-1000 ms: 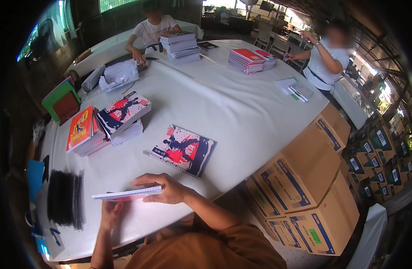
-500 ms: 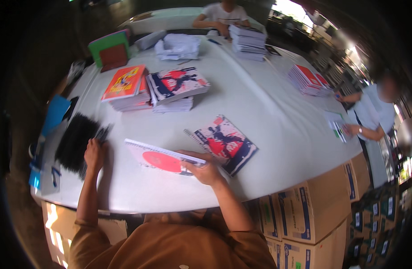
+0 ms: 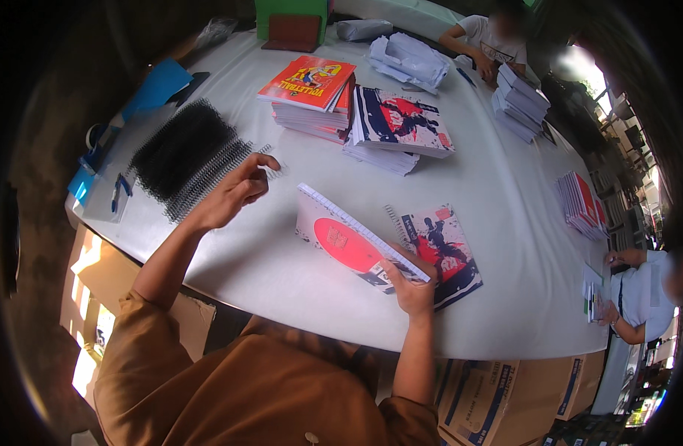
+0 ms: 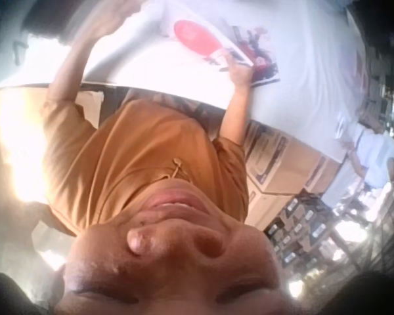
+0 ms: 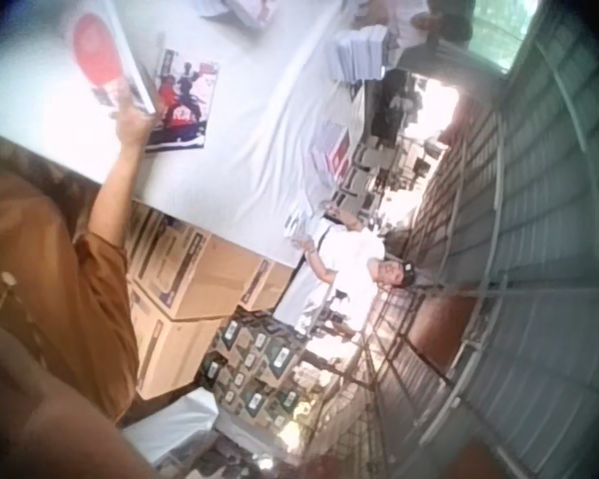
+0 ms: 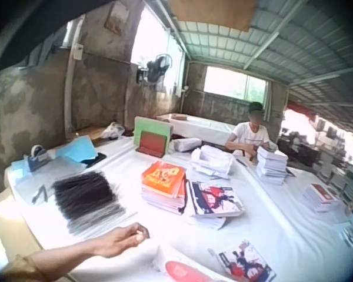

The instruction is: The person picks up a plastic spiral coil and a notebook cover with pages, then threads the coil through the pre-punched holes by hand to bind the notebook.

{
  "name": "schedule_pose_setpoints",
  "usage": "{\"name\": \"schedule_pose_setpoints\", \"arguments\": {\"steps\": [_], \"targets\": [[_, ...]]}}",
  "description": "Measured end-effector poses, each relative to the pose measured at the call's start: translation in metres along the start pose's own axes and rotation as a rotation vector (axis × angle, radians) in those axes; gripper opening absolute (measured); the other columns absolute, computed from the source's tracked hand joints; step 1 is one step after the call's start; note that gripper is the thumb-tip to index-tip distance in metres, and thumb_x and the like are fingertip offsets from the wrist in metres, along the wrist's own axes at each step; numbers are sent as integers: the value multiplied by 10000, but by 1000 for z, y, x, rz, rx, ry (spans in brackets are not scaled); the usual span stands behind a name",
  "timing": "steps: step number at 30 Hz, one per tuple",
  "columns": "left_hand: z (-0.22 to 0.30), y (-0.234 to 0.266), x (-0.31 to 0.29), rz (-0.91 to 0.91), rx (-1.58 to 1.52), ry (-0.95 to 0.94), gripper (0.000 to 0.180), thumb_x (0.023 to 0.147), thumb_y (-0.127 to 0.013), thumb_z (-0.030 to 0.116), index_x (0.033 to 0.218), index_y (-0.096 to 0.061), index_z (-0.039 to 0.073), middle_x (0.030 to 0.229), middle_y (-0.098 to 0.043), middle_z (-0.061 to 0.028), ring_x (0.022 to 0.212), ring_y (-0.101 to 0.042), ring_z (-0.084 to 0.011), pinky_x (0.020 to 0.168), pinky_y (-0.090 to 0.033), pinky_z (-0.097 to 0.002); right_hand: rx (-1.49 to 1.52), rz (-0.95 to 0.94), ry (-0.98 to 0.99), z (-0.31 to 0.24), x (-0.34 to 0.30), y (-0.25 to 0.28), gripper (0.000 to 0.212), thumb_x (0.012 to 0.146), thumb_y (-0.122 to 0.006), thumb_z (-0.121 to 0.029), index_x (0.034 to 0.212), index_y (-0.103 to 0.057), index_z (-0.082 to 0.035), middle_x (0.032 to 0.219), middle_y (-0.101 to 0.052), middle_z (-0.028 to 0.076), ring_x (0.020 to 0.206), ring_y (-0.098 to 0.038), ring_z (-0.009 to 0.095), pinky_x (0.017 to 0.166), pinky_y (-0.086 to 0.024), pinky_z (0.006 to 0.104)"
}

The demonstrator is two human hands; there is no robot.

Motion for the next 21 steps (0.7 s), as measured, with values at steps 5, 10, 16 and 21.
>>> {"name": "schedule_pose_setpoints", "arguments": {"steps": [5, 10, 16, 21], "targets": [[17, -18, 7, -20, 125, -16, 446, 933, -396, 433, 842, -528, 17, 675, -465, -18, 668, -434, -121, 644, -393, -269, -19, -1, 17, -5, 1, -1, 249, 796, -624, 2, 1034, -594, 67, 905, -650, 92, 818, -591, 102, 749, -457, 226], [21, -22, 7, -68, 135, 44, 473, 942, -377, 421, 755, -543, 19, 623, -453, -21, 618, -443, -126, 608, -393, -267, -34, -7, 11, -5, 1, -1, 242, 802, -618, -2, 1031, -594, 69, 899, -648, 87, 817, -586, 98, 751, -456, 226], [6, -19, 11, -151, -234, 374, 453, 934, -404, 421, 701, -540, 57, 520, -438, 16, 459, -352, -75, 452, -297, -200, -179, -116, 156, -20, 4, -8, 230, 789, -609, 29, 1016, -603, 65, 935, -654, 138, 833, -621, 149, 734, -477, 252], [34, -7, 24, -141, -52, -7, 176, 861, -585, 209, 823, -576, 37, 669, -550, -13, 655, -512, -130, 631, -403, -235, -40, -79, 99, -12, -2, -6, 235, 793, -613, 16, 1025, -605, 53, 920, -653, 121, 825, -614, 142, 738, -476, 251]]}}
Point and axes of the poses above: each hand's wrist, its own x-axis towards the middle knuckle, its own y-axis out of the back of the hand, z = x × y, the point moved 7 cm from there along x, towards the middle knuckle
